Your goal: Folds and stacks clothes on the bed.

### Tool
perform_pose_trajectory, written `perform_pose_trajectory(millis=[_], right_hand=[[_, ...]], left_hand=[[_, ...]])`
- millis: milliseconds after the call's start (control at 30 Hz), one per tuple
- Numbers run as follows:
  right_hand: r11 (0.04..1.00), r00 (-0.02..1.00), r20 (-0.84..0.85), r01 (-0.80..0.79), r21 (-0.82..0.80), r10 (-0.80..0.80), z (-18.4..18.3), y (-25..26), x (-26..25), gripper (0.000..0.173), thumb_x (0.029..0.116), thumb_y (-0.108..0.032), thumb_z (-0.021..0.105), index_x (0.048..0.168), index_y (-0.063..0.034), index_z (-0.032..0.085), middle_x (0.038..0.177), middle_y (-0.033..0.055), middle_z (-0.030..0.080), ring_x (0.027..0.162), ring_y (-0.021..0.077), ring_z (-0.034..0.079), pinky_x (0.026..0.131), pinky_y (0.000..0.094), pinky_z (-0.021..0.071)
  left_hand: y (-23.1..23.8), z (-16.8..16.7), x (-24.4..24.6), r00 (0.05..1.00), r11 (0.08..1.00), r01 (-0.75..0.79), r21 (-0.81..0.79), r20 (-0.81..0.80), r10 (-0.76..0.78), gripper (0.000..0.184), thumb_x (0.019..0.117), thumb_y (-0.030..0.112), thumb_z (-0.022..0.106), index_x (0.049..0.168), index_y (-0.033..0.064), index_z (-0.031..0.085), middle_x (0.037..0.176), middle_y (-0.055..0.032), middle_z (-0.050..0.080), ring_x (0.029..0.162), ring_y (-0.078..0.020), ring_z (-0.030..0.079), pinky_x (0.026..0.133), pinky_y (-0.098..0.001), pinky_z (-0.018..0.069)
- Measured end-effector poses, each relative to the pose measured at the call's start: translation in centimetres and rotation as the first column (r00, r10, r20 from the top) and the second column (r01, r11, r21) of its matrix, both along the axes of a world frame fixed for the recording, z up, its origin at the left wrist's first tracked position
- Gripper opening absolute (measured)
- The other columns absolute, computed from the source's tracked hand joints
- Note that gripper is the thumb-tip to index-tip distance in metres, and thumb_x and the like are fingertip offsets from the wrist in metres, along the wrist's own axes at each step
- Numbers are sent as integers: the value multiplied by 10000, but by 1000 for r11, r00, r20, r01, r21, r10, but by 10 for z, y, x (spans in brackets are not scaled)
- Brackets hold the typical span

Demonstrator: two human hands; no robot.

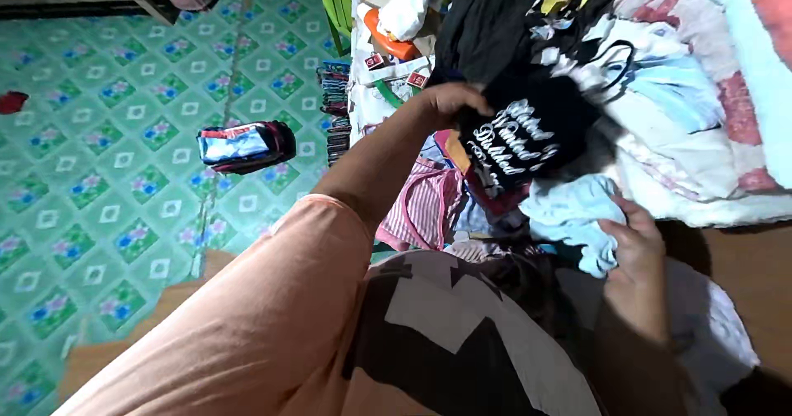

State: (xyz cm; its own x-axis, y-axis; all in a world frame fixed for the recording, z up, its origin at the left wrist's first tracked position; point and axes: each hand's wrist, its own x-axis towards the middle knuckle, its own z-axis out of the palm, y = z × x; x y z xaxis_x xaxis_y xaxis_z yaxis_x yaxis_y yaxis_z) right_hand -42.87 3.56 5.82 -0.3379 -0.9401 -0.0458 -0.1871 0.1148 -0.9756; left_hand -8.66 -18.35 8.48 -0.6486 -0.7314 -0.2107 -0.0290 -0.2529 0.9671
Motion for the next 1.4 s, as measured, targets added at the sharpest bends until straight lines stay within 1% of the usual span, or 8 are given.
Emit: perform_pose_trajectory(millis=[100,300,567,867,1000,1100,1267,1400], right_hand=[[1000,998,57,-13,16,12,-6,31,-11,502,827,19,609,1318,-86,594,1155,22,697,979,91,685,819,308,608],[998,992,110,-60,-35,63,34,15,17,420,817,40,605,1199,-121,672,1041,-25,726,886,44,688,751,244,605],[855,928,243,-128,-502,282,88,-77,91,411,907,3,545,1302,-108,541,1186,-44,681,1084,92,662,957,314,571],[973,972,224,-116,201,70,-46,-91,116,700,938,-106,663,1554,-133,332,1506,134,476,1307,241,551,1029,478,522],[983,945,322,-113,142,62,-36,-92,116,735,931,-45,641,1565,-105,272,1451,138,507,1261,221,584,1000,435,553],[983,942,332,-96,155,40,-37,-94,110,761,908,-3,646,1566,-103,276,1428,151,525,1243,218,596,995,428,554],[972,973,-181,-108,206,147,-37,-93,97,823,822,-15,741,1544,-68,350,1462,195,530,1300,274,574,1037,472,531],[967,729,-638,-222,125,250,-18,-95,113,925,798,-267,842,1563,-43,373,1618,288,285,1469,466,341,1146,619,386]], left_hand=[[-3,-55,-15,885,989,-111,-99,444,144,709,886,243,791,1508,109,479,1375,-206,604,1200,-351,622,988,-586,514],[10,-67,-9,918,950,-311,37,270,290,767,823,57,809,1486,116,428,1340,-211,610,1074,-324,678,865,-509,584],[16,-81,-6,772,841,-495,-217,335,541,859,768,100,862,1502,47,418,1378,-244,588,1247,-380,601,1034,-589,502],[51,-108,-16,689,662,-711,237,52,723,938,901,133,774,1599,82,150,1468,-231,502,1267,-308,589,1022,-487,529],[62,-100,-17,565,591,-796,-128,190,803,754,860,197,799,1476,-17,421,1391,-267,535,1237,-357,570,1036,-491,500],[72,-89,-20,691,707,-673,-218,157,706,476,969,284,702,1317,-11,569,1165,-179,662,1055,-246,659,946,-427,548],[57,-70,-20,803,889,-391,-238,383,456,666,923,401,755,1418,13,537,1189,-174,693,1081,-279,675,995,-507,527],[41,-48,-22,790,920,-168,-353,510,340,388,1004,337,650,1243,32,673,1157,-169,707,1098,-302,672,1003,-548,505]])
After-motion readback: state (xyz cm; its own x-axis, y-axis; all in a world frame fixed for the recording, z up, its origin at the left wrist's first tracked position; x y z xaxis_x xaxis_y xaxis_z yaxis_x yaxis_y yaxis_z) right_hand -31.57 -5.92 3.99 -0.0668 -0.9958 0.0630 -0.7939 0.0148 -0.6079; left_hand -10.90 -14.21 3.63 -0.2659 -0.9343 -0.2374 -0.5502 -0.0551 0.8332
